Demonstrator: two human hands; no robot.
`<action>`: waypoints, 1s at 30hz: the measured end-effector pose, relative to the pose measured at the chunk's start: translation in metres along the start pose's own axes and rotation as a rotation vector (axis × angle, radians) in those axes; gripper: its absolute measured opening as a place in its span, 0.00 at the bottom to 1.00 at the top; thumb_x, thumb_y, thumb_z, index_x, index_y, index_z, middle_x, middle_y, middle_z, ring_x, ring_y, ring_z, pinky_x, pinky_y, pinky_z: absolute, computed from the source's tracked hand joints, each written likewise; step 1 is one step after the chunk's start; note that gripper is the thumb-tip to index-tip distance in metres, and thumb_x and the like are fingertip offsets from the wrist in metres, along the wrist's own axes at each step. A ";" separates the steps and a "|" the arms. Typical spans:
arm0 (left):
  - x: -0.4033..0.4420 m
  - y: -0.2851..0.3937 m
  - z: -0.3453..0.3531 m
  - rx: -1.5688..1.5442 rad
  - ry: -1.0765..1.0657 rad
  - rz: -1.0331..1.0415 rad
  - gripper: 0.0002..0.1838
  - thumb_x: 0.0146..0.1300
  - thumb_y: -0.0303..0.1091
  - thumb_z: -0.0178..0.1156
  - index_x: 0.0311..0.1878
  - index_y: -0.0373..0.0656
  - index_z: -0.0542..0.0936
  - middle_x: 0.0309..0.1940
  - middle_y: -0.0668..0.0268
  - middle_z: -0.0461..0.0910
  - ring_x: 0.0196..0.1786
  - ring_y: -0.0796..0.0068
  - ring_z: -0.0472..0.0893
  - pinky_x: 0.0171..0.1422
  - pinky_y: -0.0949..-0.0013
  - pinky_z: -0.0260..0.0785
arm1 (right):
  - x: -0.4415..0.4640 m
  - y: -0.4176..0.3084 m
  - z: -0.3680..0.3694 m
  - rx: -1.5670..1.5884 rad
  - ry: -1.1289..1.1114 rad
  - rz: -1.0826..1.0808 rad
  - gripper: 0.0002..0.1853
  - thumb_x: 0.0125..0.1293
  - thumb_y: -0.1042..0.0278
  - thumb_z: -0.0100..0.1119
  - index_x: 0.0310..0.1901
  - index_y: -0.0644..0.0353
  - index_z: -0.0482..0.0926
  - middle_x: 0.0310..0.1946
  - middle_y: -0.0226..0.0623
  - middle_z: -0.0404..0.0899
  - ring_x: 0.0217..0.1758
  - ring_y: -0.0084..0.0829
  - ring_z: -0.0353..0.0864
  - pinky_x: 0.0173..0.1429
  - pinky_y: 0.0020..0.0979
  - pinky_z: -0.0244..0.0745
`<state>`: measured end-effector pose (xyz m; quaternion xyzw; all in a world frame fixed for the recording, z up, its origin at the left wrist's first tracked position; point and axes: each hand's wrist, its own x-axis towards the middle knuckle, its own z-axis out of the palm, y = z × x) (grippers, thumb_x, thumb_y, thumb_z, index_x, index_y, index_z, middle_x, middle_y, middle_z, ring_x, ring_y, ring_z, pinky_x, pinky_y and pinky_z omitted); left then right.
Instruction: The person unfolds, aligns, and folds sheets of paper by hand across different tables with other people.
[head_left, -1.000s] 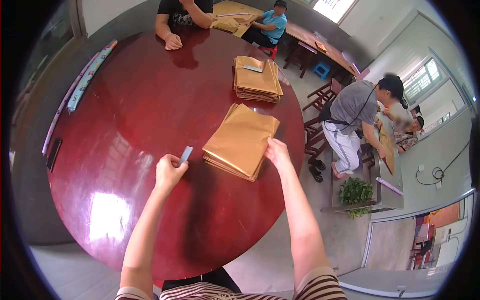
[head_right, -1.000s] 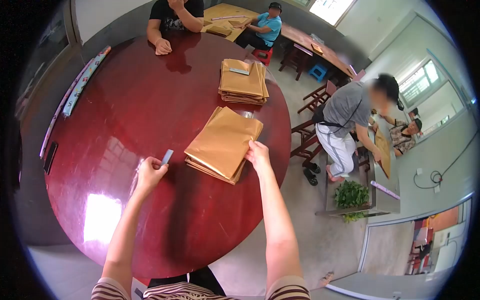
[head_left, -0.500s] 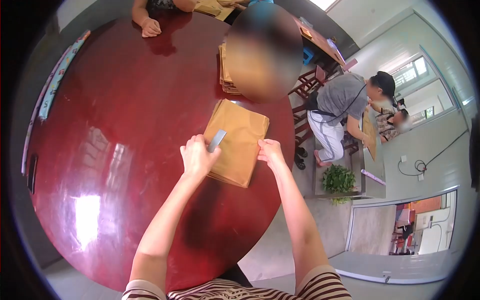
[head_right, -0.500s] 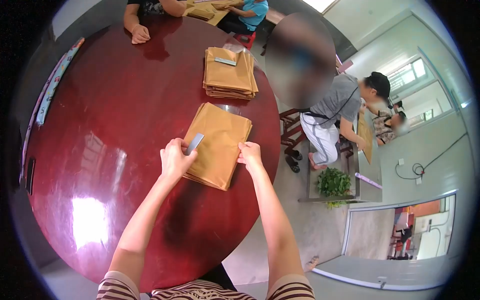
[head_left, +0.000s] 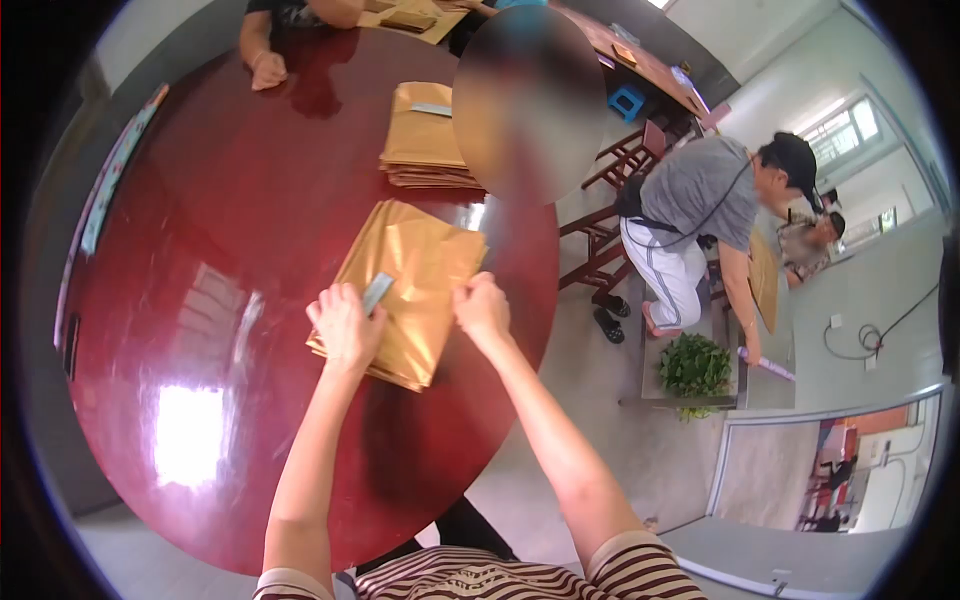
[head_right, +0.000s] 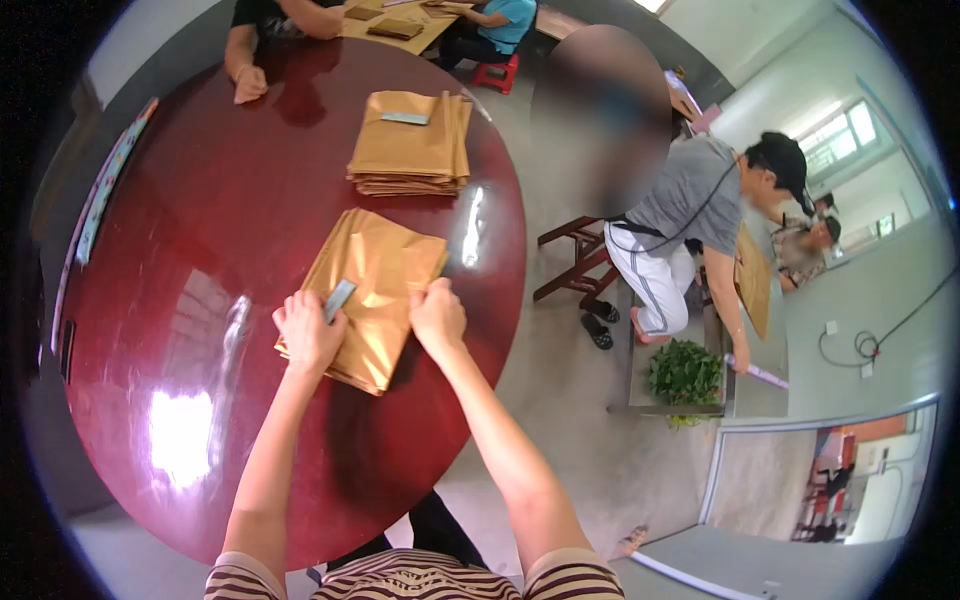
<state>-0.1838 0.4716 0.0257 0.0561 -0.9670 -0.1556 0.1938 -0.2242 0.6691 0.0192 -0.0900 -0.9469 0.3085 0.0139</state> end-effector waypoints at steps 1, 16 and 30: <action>0.001 0.003 -0.005 0.006 -0.015 -0.016 0.15 0.47 0.39 0.62 0.34 0.40 0.73 0.34 0.58 0.74 0.44 0.57 0.73 0.49 0.54 0.60 | -0.003 -0.007 -0.008 -0.050 0.011 -0.032 0.20 0.60 0.53 0.56 0.35 0.65 0.69 0.28 0.53 0.80 0.30 0.49 0.82 0.35 0.45 0.76; 0.018 -0.008 0.037 0.315 -0.294 -0.218 0.33 0.66 0.54 0.46 0.68 0.44 0.58 0.63 0.55 0.64 0.63 0.52 0.66 0.61 0.48 0.62 | -0.087 0.130 -0.058 0.635 -0.132 -0.282 0.10 0.62 0.70 0.53 0.43 0.63 0.70 0.37 0.47 0.76 0.43 0.49 0.76 0.46 0.42 0.71; 0.039 0.335 0.076 -0.540 0.010 0.494 0.11 0.59 0.21 0.54 0.46 0.35 0.76 0.44 0.55 0.76 0.50 0.58 0.75 0.57 0.62 0.66 | -0.240 0.455 -0.205 0.319 0.068 0.604 0.13 0.61 0.67 0.53 0.45 0.63 0.78 0.34 0.43 0.82 0.34 0.34 0.83 0.41 0.34 0.77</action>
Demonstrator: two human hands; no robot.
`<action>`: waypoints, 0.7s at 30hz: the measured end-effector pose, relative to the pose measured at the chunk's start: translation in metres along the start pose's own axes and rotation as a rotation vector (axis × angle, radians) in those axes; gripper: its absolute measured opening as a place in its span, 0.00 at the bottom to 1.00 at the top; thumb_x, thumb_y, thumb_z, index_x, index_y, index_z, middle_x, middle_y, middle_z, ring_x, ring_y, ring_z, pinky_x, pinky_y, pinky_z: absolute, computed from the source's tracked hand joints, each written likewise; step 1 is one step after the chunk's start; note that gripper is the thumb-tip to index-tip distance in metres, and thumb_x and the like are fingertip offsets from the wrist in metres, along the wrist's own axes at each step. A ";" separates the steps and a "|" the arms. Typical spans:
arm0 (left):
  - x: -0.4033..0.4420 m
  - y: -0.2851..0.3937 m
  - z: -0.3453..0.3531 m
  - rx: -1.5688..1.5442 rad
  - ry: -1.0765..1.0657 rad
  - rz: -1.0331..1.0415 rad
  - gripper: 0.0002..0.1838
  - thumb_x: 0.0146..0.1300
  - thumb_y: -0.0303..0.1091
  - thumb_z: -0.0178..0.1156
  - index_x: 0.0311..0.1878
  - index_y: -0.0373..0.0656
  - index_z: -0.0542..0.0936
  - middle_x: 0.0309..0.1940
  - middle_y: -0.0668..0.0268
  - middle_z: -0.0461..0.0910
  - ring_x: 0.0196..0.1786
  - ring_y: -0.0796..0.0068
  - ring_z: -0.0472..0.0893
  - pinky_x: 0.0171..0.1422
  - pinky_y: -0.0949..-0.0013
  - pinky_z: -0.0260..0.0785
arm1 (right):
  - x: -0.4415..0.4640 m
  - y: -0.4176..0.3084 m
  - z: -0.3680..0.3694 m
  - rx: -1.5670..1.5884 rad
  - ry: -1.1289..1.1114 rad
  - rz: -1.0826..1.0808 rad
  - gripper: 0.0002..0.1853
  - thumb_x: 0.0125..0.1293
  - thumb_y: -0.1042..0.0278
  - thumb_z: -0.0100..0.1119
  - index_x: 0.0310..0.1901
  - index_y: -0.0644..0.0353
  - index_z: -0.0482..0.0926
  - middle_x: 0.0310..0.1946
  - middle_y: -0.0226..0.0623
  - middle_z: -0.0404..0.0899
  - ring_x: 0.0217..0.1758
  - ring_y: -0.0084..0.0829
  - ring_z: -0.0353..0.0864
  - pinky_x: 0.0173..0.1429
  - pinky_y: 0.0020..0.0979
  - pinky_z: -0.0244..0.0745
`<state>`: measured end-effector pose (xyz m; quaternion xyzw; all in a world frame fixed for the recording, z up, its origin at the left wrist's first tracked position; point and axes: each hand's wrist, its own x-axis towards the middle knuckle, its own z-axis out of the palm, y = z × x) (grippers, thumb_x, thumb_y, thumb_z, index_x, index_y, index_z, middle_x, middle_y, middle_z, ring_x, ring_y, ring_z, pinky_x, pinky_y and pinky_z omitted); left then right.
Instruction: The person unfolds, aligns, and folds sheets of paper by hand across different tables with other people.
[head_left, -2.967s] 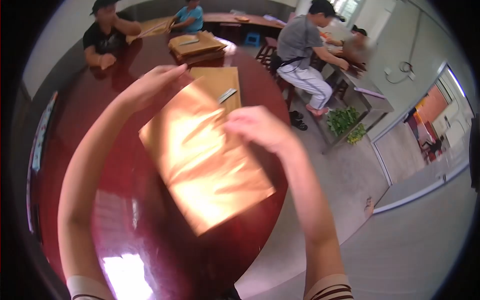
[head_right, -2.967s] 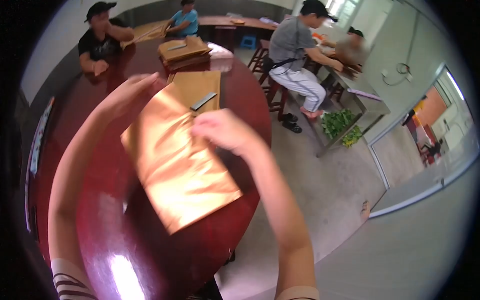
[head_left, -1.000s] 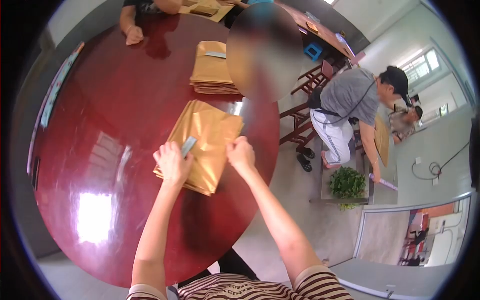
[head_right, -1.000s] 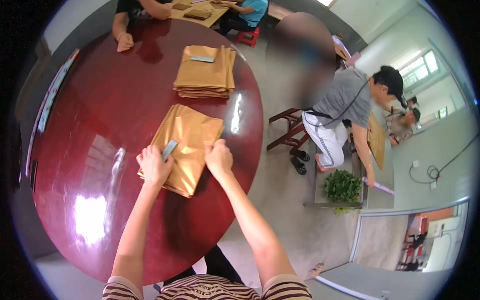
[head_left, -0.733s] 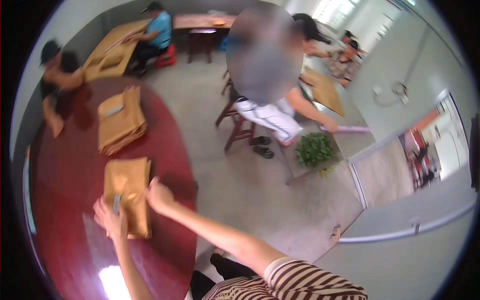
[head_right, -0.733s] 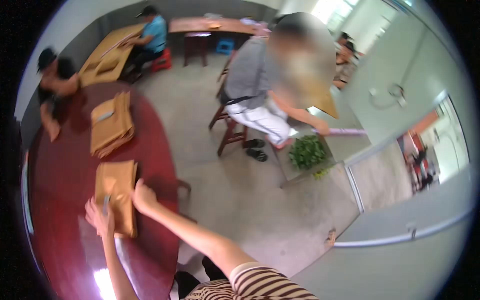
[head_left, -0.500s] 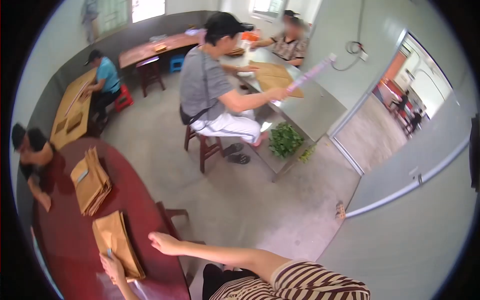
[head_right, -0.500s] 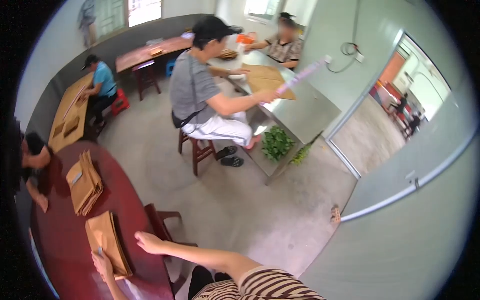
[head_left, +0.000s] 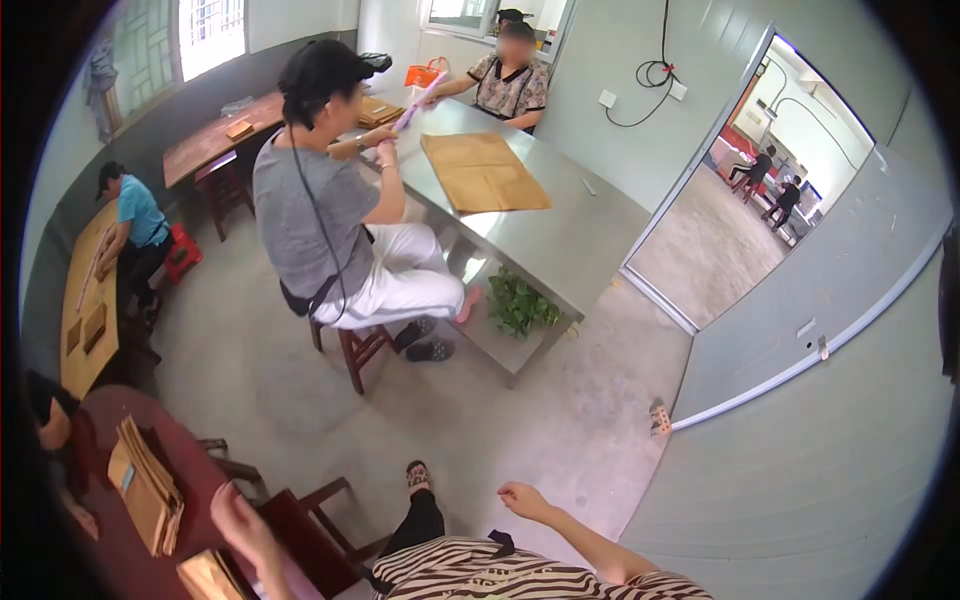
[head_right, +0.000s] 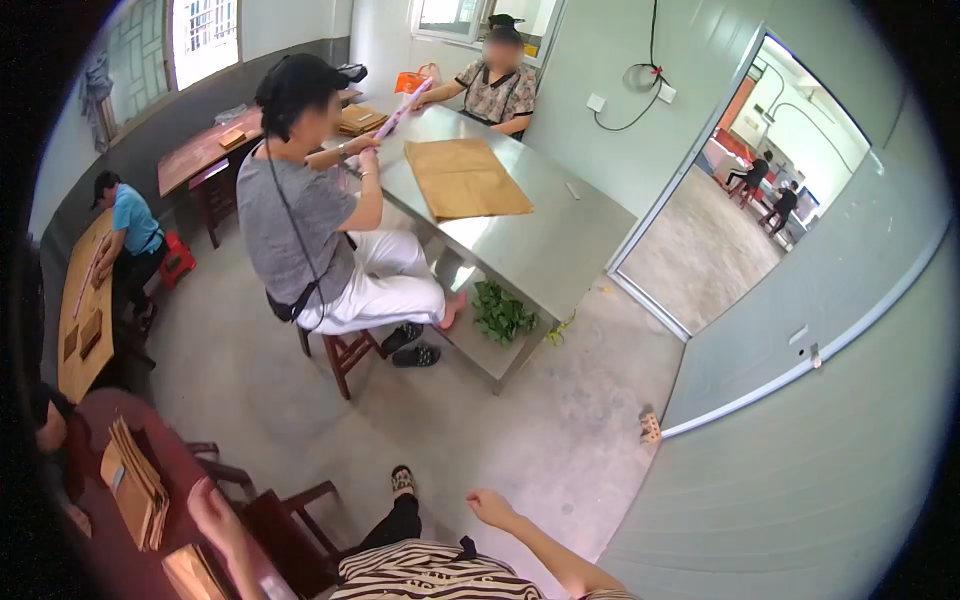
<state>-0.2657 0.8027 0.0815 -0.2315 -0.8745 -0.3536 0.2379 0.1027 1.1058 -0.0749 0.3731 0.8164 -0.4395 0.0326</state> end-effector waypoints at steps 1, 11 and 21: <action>0.016 0.021 0.034 -0.123 -0.037 -0.007 0.12 0.59 0.22 0.54 0.47 0.35 0.75 0.43 0.56 0.77 0.49 0.60 0.76 0.57 0.64 0.65 | 0.014 0.002 -0.011 0.000 0.007 0.008 0.13 0.61 0.67 0.53 0.45 0.63 0.78 0.34 0.43 0.82 0.34 0.34 0.83 0.41 0.34 0.77; 0.130 0.241 0.285 -0.601 -0.585 0.508 0.10 0.55 0.18 0.57 0.40 0.36 0.77 0.35 0.54 0.78 0.40 0.56 0.77 0.45 0.62 0.69 | 0.058 0.031 -0.078 0.184 0.300 0.273 0.11 0.62 0.69 0.54 0.44 0.63 0.78 0.32 0.40 0.82 0.34 0.29 0.83 0.37 0.28 0.76; 0.143 0.391 0.462 -0.624 -0.721 0.521 0.13 0.53 0.20 0.57 0.44 0.37 0.75 0.38 0.54 0.77 0.45 0.53 0.76 0.49 0.59 0.69 | 0.216 0.066 -0.292 0.518 0.445 0.182 0.10 0.64 0.70 0.53 0.43 0.65 0.78 0.29 0.37 0.81 0.32 0.24 0.81 0.37 0.26 0.75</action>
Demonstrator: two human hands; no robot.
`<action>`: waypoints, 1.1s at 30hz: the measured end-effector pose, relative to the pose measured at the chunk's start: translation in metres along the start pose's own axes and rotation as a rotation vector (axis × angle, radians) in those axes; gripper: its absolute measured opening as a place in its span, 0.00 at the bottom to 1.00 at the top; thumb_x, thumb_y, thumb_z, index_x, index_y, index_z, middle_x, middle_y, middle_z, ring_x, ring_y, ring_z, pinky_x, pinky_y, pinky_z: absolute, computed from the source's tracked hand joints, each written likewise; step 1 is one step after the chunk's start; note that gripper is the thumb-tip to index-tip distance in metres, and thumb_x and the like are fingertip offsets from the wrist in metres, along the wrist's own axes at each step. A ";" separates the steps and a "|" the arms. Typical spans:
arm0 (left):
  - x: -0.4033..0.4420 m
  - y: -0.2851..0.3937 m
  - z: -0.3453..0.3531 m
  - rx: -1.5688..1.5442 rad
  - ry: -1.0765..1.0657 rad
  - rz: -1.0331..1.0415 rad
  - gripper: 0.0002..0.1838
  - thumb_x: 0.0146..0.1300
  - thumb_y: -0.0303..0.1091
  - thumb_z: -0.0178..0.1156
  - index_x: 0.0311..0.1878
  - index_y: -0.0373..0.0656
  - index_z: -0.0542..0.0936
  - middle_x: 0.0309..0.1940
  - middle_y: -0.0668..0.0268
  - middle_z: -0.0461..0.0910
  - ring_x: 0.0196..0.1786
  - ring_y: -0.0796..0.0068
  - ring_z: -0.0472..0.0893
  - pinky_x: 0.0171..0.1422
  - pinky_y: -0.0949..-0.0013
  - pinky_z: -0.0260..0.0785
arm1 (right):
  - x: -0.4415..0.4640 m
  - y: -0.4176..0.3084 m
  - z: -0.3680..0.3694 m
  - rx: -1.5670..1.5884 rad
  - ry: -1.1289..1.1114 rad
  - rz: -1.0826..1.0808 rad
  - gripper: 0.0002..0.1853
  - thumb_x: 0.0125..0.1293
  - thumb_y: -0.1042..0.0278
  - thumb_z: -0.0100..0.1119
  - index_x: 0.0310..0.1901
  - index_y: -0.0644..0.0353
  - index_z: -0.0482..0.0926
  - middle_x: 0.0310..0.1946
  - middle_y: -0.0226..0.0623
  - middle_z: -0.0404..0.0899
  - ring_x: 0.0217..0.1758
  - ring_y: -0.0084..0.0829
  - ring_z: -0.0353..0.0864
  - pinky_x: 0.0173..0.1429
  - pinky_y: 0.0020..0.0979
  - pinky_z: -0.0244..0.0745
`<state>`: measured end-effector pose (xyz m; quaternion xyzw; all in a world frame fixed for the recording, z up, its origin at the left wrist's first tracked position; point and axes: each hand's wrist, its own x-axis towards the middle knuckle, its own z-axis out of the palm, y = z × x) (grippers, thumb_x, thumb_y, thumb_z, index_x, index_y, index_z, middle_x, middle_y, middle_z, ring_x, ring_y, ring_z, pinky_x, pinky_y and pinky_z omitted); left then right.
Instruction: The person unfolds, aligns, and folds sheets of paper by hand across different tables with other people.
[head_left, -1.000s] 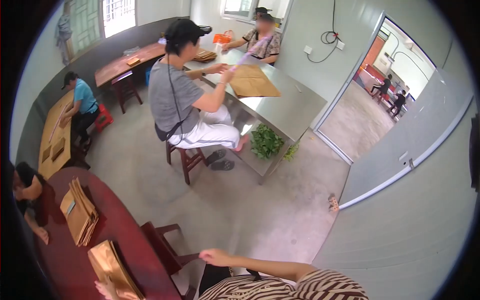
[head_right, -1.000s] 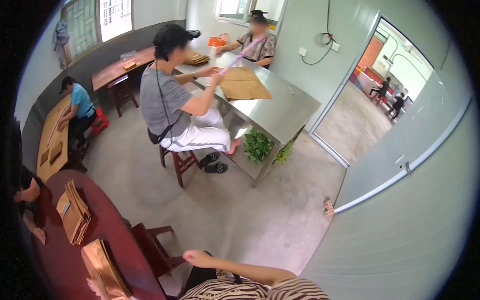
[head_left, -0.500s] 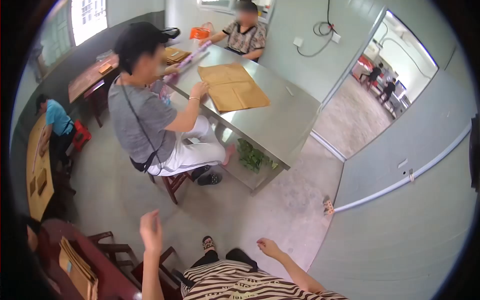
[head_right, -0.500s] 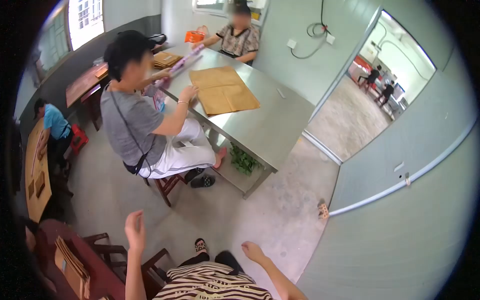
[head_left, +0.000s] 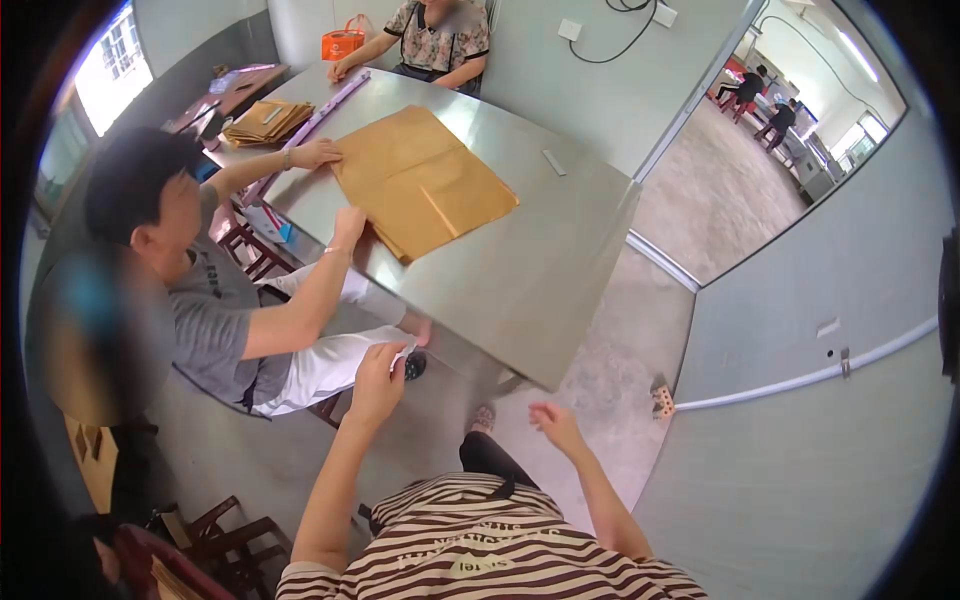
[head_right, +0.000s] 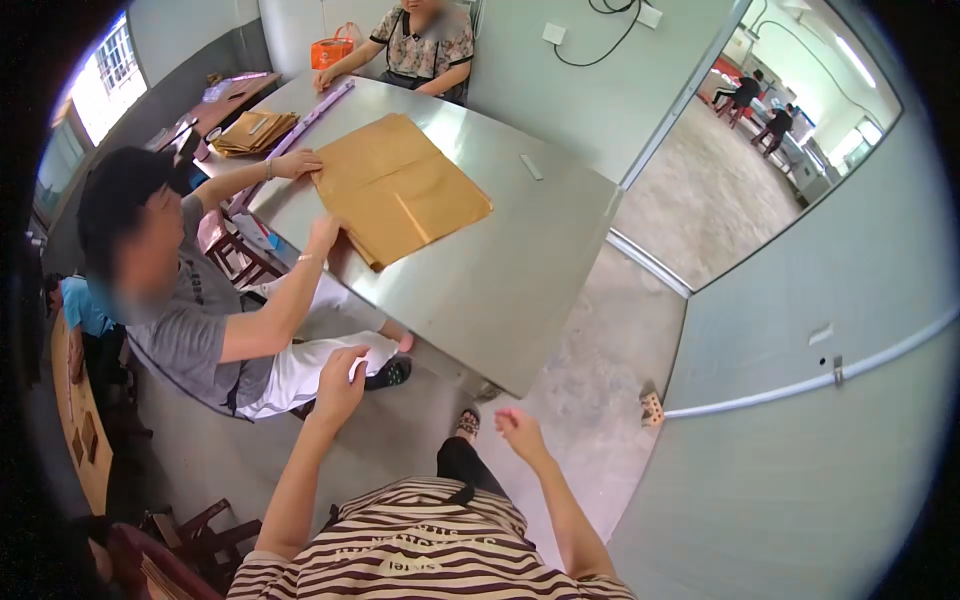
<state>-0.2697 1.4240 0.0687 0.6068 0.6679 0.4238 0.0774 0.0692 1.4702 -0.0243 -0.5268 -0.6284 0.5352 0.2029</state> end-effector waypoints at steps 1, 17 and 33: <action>0.015 -0.001 0.010 0.002 0.003 -0.004 0.13 0.53 0.20 0.57 0.44 0.37 0.75 0.38 0.54 0.77 0.45 0.53 0.76 0.49 0.59 0.69 | 0.024 -0.016 -0.017 0.056 -0.016 0.027 0.10 0.65 0.71 0.51 0.44 0.64 0.78 0.31 0.35 0.81 0.33 0.23 0.80 0.37 0.25 0.76; 0.140 -0.062 0.150 0.377 -0.303 -0.149 0.39 0.56 0.46 0.60 0.67 0.36 0.58 0.69 0.47 0.52 0.73 0.46 0.47 0.74 0.47 0.38 | 0.360 -0.057 -0.105 -0.207 0.383 -0.017 0.18 0.59 0.68 0.59 0.50 0.67 0.74 0.33 0.39 0.80 0.34 0.27 0.80 0.37 0.26 0.77; 0.151 0.011 0.184 0.230 -0.503 -0.129 0.48 0.50 0.52 0.64 0.68 0.35 0.55 0.70 0.50 0.50 0.74 0.49 0.45 0.74 0.44 0.34 | 0.299 -0.086 -0.053 -0.474 0.305 -0.067 0.06 0.57 0.68 0.61 0.32 0.62 0.77 0.29 0.39 0.77 0.30 0.34 0.77 0.38 0.33 0.73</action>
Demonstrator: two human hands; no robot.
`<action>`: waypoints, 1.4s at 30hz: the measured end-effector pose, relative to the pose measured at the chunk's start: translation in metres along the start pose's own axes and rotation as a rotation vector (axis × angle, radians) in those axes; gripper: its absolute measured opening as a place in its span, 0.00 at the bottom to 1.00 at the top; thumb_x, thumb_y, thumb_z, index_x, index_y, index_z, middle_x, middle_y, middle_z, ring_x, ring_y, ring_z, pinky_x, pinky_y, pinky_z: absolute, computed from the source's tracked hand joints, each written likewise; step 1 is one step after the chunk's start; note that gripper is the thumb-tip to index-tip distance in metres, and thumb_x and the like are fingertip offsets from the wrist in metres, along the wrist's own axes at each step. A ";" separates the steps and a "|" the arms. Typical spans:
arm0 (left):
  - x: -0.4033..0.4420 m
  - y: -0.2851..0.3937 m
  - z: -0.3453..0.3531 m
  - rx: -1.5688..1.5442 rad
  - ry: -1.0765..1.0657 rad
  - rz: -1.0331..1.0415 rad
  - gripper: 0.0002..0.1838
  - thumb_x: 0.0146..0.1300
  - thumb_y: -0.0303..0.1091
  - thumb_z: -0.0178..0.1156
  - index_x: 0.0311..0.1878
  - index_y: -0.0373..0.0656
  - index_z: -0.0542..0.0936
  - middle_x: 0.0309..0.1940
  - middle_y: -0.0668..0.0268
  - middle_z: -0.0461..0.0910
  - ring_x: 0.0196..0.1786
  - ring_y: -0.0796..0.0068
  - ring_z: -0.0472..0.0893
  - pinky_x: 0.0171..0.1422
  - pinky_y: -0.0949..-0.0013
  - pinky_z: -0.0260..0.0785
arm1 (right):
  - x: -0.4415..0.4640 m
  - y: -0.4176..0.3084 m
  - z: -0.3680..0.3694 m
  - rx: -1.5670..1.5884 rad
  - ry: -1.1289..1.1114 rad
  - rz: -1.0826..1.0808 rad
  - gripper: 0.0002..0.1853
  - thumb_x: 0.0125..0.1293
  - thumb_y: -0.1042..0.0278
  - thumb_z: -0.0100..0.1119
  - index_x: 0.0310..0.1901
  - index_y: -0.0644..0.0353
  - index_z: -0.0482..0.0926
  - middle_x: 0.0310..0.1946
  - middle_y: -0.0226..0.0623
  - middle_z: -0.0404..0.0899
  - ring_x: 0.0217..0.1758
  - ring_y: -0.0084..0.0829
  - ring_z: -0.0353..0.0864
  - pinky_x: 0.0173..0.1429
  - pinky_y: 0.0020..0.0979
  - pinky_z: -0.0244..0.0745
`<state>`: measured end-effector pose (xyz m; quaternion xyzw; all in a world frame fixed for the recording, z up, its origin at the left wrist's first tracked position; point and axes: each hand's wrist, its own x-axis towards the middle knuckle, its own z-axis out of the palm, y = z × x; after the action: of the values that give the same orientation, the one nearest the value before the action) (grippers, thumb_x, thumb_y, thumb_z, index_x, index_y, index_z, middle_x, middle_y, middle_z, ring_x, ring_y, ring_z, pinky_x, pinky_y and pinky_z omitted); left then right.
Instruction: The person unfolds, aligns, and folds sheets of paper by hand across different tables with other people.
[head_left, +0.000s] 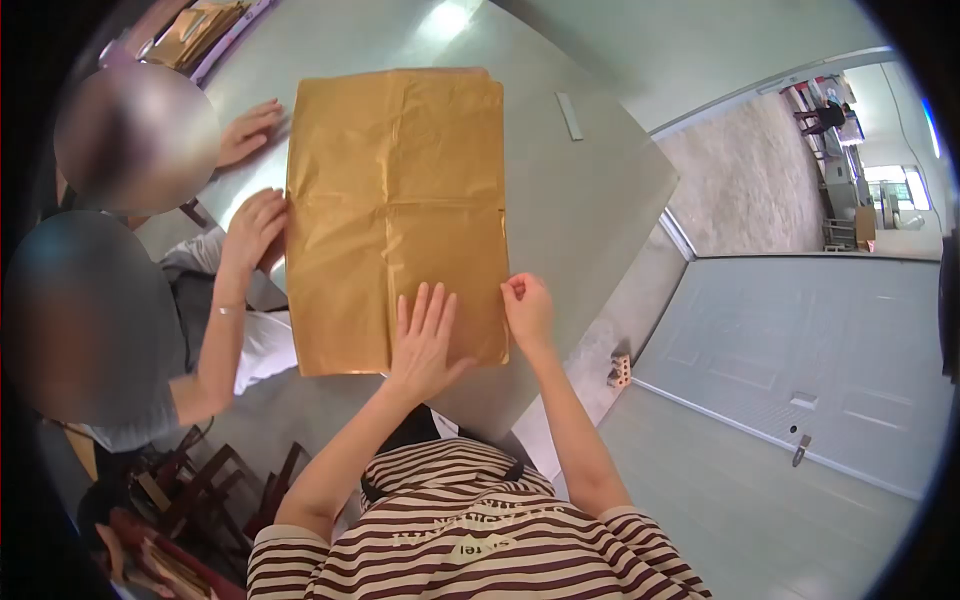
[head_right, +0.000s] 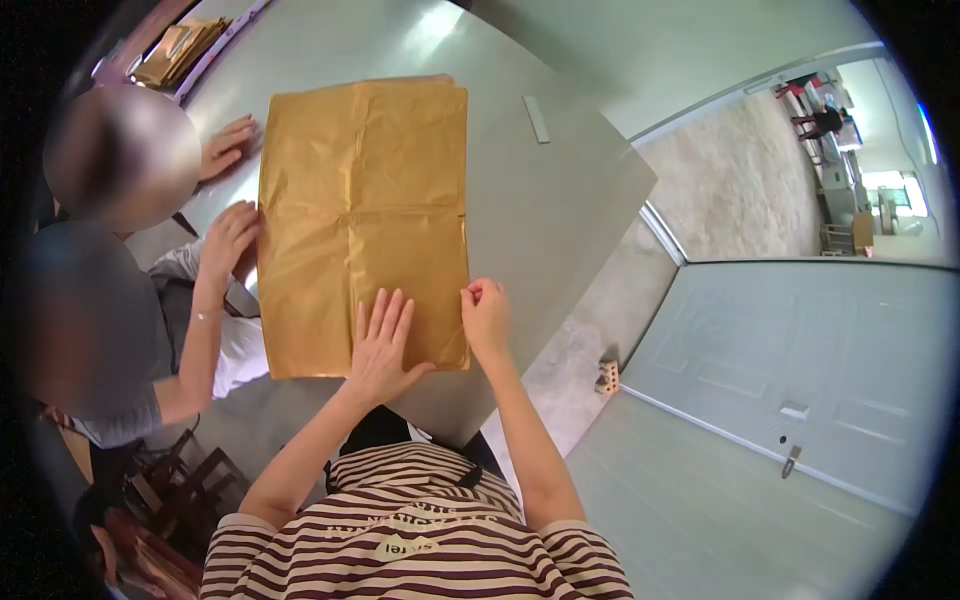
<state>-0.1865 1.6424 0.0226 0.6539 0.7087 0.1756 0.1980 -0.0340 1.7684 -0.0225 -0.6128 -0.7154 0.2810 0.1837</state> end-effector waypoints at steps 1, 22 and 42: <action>-0.005 0.012 0.005 -0.042 -0.059 -0.017 0.50 0.48 0.54 0.65 0.68 0.35 0.55 0.70 0.51 0.50 0.74 0.49 0.45 0.74 0.43 0.34 | 0.002 0.000 -0.002 0.000 -0.017 -0.002 0.06 0.57 0.68 0.61 0.32 0.62 0.77 0.29 0.39 0.77 0.30 0.34 0.77 0.38 0.33 0.73; -0.039 0.051 0.065 -0.285 0.629 -0.240 0.09 0.60 0.28 0.57 0.43 0.40 0.80 0.40 0.59 0.76 0.48 0.59 0.75 0.56 0.62 0.66 | 0.001 0.078 -0.027 0.517 -0.408 -0.301 0.10 0.58 0.74 0.58 0.42 0.61 0.78 0.33 0.36 0.77 0.33 0.27 0.77 0.38 0.27 0.75; -0.034 0.051 0.055 -0.838 0.764 -0.661 0.16 0.67 0.39 0.52 0.30 0.36 0.75 0.21 0.69 0.68 0.26 0.78 0.65 0.32 0.72 0.60 | -0.003 0.007 -0.063 0.251 -0.517 -0.917 0.05 0.54 0.71 0.64 0.33 0.60 0.81 0.33 0.38 0.72 0.38 0.38 0.74 0.41 0.34 0.71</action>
<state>-0.1122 1.6121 0.0032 0.1609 0.7645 0.5865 0.2139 0.0096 1.7772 0.0221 -0.1217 -0.8923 0.3968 0.1775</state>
